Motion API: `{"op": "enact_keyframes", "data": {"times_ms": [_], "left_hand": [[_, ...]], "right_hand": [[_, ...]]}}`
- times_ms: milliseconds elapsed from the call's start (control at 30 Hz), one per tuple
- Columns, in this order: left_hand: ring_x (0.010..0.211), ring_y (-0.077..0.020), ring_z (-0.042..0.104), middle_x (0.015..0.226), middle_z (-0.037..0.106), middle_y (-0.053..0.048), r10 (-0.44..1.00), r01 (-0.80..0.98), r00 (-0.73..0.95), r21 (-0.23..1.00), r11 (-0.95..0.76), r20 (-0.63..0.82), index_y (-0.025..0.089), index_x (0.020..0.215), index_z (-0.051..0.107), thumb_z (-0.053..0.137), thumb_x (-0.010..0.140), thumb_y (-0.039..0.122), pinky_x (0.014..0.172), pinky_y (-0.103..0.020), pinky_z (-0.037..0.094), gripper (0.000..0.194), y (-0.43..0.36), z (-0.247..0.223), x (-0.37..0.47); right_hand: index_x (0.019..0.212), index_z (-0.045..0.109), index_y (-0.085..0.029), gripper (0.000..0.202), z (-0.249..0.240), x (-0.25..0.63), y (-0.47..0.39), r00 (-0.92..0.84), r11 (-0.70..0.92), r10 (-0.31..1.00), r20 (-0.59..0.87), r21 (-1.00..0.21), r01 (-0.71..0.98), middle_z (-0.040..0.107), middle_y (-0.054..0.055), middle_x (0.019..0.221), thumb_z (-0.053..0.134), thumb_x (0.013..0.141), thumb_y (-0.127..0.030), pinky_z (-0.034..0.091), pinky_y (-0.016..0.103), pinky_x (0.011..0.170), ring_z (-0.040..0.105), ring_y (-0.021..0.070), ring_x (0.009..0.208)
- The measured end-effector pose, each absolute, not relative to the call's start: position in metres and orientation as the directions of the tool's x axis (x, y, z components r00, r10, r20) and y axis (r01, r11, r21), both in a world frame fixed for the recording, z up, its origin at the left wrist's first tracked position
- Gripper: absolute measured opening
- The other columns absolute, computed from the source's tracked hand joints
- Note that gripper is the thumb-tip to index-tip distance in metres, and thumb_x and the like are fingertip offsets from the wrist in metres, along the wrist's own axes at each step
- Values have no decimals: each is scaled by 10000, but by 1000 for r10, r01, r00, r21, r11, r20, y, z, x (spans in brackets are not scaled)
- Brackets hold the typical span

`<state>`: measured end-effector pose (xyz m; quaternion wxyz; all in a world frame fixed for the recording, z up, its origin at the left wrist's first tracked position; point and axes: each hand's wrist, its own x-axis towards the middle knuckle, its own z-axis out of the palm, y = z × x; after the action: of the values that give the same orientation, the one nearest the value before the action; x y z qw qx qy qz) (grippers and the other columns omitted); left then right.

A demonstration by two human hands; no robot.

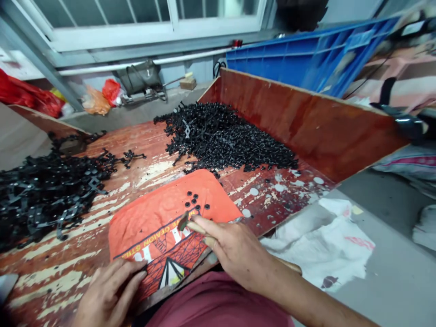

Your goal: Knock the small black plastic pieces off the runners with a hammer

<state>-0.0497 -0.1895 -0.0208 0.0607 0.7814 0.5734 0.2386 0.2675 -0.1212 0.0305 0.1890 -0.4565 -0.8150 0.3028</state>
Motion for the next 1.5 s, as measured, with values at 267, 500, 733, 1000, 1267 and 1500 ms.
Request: {"op": "enact_keyframes", "data": {"times_ms": [267,500,733,1000,1267,1500], "left_hand": [[686,-170,648,714,671,3,989,767,145,634,-98,-22,228,739,640,478,943,444,633,-239,473,339,-108,23,-32],[558,-141,516,570,553,37,969,895,105,445,6,-223,209,607,500,567,826,353,554,-232,328,270,-46,3,-21],[589,-155,553,610,593,32,941,871,287,457,-179,-179,218,750,606,476,881,319,583,-237,355,210,9,30,-27],[969,-226,590,942,664,-64,832,698,549,504,-509,80,256,999,725,528,744,53,883,-321,431,381,119,31,85],[760,-163,599,798,623,11,940,562,333,786,-259,71,239,977,639,671,728,205,737,-271,471,254,148,20,79],[645,-122,627,814,689,-15,950,-120,224,962,247,-216,237,1232,523,779,749,320,617,-217,470,552,67,66,44]], "right_hand": [[1455,469,-343,479,25,298,-96,-306,270,950,65,-666,696,565,-14,1411,431,1005,-185,546,346,963,649,187,1167],[1435,496,-345,502,25,296,-83,-334,279,941,57,-689,669,600,-20,1364,432,986,-130,563,359,942,677,188,1121],[1443,492,-344,524,12,299,-80,-262,181,965,18,-769,614,660,-18,1300,450,960,-143,572,367,904,710,203,1050],[1414,541,-316,508,8,298,-79,-225,121,974,-34,-760,638,709,9,1237,444,933,-186,572,356,823,726,230,987],[1390,569,-352,497,-5,304,-76,-185,30,979,-90,-827,562,748,13,1146,475,913,-251,535,333,812,718,250,953],[1315,641,-308,434,7,310,-60,-171,-83,974,-150,-934,346,749,28,853,525,899,-350,552,340,704,691,276,831]]}}
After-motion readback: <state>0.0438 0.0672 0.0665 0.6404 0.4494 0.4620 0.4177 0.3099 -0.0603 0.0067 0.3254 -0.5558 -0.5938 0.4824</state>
